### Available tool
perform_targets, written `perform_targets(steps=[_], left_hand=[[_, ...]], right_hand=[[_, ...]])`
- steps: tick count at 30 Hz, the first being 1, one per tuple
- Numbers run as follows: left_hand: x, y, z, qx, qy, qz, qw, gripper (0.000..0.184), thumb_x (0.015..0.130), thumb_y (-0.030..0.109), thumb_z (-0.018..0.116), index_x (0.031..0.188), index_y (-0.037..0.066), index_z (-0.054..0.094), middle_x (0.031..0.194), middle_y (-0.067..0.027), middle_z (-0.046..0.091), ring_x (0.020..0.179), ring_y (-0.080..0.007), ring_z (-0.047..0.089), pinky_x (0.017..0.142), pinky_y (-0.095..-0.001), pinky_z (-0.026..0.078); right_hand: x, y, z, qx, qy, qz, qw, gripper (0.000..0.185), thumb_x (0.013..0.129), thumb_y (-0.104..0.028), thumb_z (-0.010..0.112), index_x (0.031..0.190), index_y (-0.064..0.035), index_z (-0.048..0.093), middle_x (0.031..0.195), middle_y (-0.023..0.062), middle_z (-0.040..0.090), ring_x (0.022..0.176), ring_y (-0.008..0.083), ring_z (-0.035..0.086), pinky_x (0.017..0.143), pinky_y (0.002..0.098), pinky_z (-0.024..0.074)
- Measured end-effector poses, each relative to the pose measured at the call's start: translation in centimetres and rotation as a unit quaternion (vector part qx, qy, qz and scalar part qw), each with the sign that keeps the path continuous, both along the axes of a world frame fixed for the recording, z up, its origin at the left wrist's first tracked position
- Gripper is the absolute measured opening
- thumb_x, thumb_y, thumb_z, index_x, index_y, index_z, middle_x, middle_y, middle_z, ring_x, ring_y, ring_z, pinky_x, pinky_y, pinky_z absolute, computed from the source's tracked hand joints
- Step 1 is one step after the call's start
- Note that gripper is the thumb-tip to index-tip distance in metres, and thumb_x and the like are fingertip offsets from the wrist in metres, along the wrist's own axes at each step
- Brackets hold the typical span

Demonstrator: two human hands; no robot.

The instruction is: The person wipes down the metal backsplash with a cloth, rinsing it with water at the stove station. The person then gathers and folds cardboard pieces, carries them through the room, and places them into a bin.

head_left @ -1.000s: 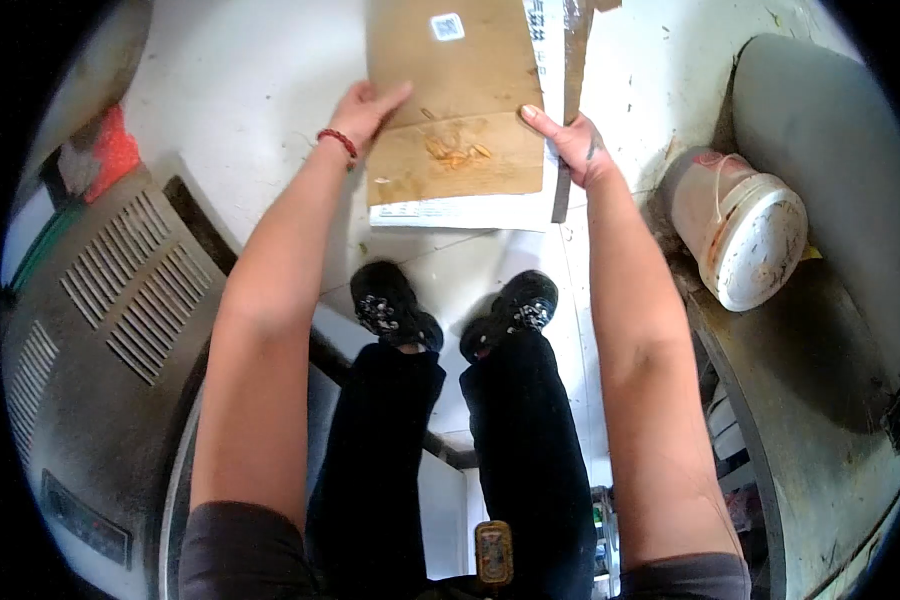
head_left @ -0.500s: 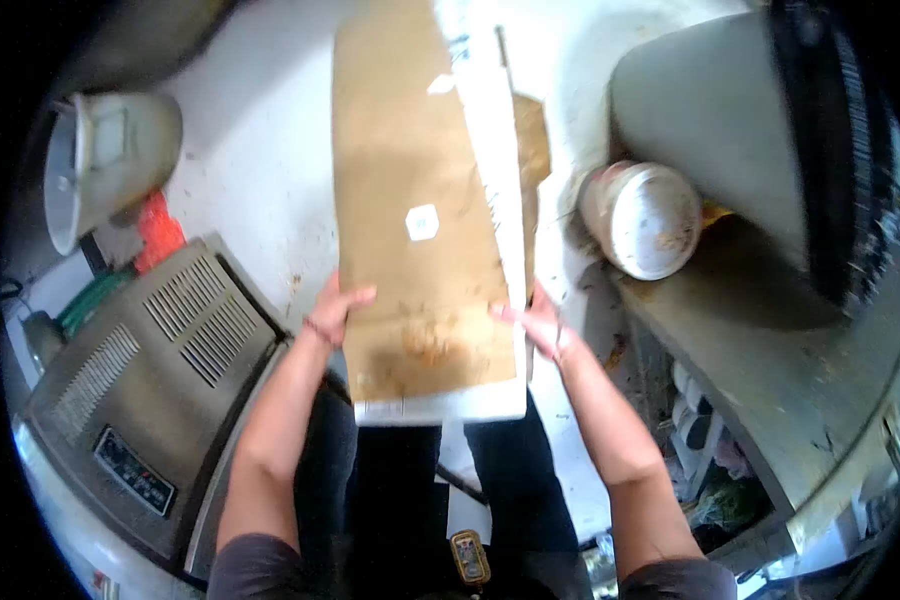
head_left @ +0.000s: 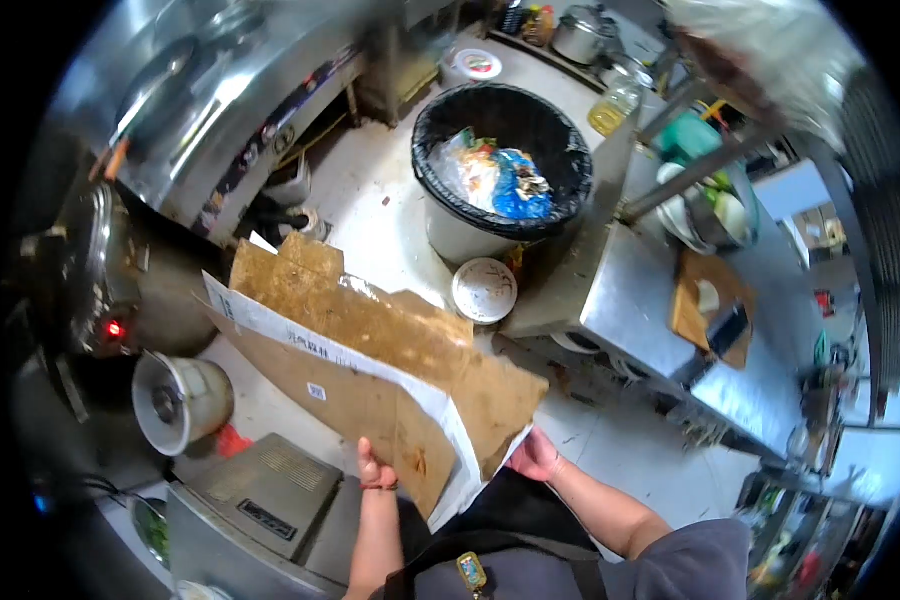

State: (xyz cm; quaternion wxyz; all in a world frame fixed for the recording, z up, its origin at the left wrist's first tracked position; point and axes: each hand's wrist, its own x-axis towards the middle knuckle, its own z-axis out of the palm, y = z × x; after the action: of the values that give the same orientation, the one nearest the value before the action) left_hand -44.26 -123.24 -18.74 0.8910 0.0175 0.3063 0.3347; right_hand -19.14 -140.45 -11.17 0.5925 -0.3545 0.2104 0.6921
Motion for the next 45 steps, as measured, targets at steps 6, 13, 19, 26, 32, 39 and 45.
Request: perform_targets(steps=[6, 13, 19, 26, 32, 39, 45], left_hand=[[1.8, -1.3, 11.3, 0.085, 0.022, -0.044, 0.995, 0.064, 0.079, 0.043, 0.067, 0.13, 0.01, 0.045, 0.129, -0.0065, 0.051, 0.116, -0.0275, 0.048, 0.099, -0.045, 0.038], [7.8, -2.3, 22.0, 0.185, -0.04, -0.14, 0.972, 0.07, 0.079, 0.047, 0.066, 0.132, 0.008, 0.043, 0.133, -0.0063, 0.049, 0.119, -0.0248, 0.046, 0.103, -0.0408, 0.036], [11.6, -10.1, 26.8, 0.261, -0.042, -0.258, 0.929, 0.064, 0.08, 0.039, 0.067, 0.13, 0.008, 0.044, 0.131, -0.006, 0.049, 0.117, -0.0262, 0.047, 0.1, -0.0421, 0.038], [21.2, -27.8, 28.5, 0.349, -0.128, -0.434, 0.82, 0.083, 0.065, 0.027, 0.082, 0.131, 0.008, 0.036, 0.128, -0.009, 0.048, 0.114, -0.0286, 0.049, 0.096, -0.0456, 0.042], [31.1, -43.2, 27.1, 0.38, -0.161, -0.56, 0.718, 0.064, 0.07, 0.026, 0.08, 0.116, 0.002, 0.043, 0.092, -0.0045, 0.056, 0.072, -0.0156, 0.055, 0.059, -0.0272, 0.047], [35.7, -64.9, 32.7, 0.419, -0.213, -0.637, 0.612, 0.058, 0.066, 0.008, 0.079, 0.114, -0.003, 0.048, 0.097, -0.0069, 0.059, 0.084, -0.0171, 0.058, 0.074, -0.028, 0.048], [41.8, -81.4, 32.9, 0.355, -0.271, -0.725, 0.524, 0.051, 0.069, 0.004, 0.076, 0.113, -0.002, 0.051, 0.105, -0.0078, 0.06, 0.093, -0.0179, 0.058, 0.081, -0.0303, 0.048]], right_hand=[[-4.1, -4.3, 12.8, 0.259, -0.192, -0.11, 0.94, 0.101, 0.072, -0.067, 0.059, 0.145, -0.0147, 0.014, 0.144, 0.0057, 0.032, 0.132, 0.0234, 0.032, 0.107, 0.0444, 0.0266], [-5.8, -11.0, 20.5, 0.276, -0.289, -0.172, 0.901, 0.103, 0.073, -0.042, 0.074, 0.146, -0.0281, 0.002, 0.14, 0.0026, 0.034, 0.125, 0.0191, 0.039, 0.097, 0.0447, 0.0372], [-7.7, -20.5, 19.9, 0.276, -0.257, -0.363, 0.852, 0.099, 0.069, -0.059, 0.069, 0.145, -0.0323, 0.01, 0.142, -0.0029, 0.035, 0.129, 0.019, 0.034, 0.101, 0.0482, 0.0326], [-5.7, -38.1, 13.0, 0.325, -0.15, -0.594, 0.72, 0.044, 0.093, -0.033, 0.05, 0.123, -0.0008, 0.05, 0.111, 0.0137, 0.062, 0.098, 0.0229, 0.061, 0.087, 0.038, 0.0485], [-6.7, -52.6, 15.5, 0.145, -0.294, -0.694, 0.641, 0.035, 0.086, -0.023, 0.059, 0.112, 0.0008, 0.056, 0.097, 0.0109, 0.065, 0.085, 0.0207, 0.063, 0.079, 0.0367, 0.0513], [-9.0, -61.8, 14.7, 0.064, -0.264, -0.845, 0.462, 0.042, 0.088, -0.028, 0.056, 0.119, -0.0009, 0.051, 0.109, 0.0116, 0.059, 0.096, 0.0234, 0.059, 0.085, 0.0398, 0.0485], [-5.8, -70.1, 12.8, -0.011, -0.256, -0.911, 0.323, 0.047, 0.089, -0.032, 0.054, 0.125, -0.0024, 0.046, 0.119, 0.0122, 0.054, 0.105, 0.0257, 0.055, 0.089, 0.0424, 0.0462]])
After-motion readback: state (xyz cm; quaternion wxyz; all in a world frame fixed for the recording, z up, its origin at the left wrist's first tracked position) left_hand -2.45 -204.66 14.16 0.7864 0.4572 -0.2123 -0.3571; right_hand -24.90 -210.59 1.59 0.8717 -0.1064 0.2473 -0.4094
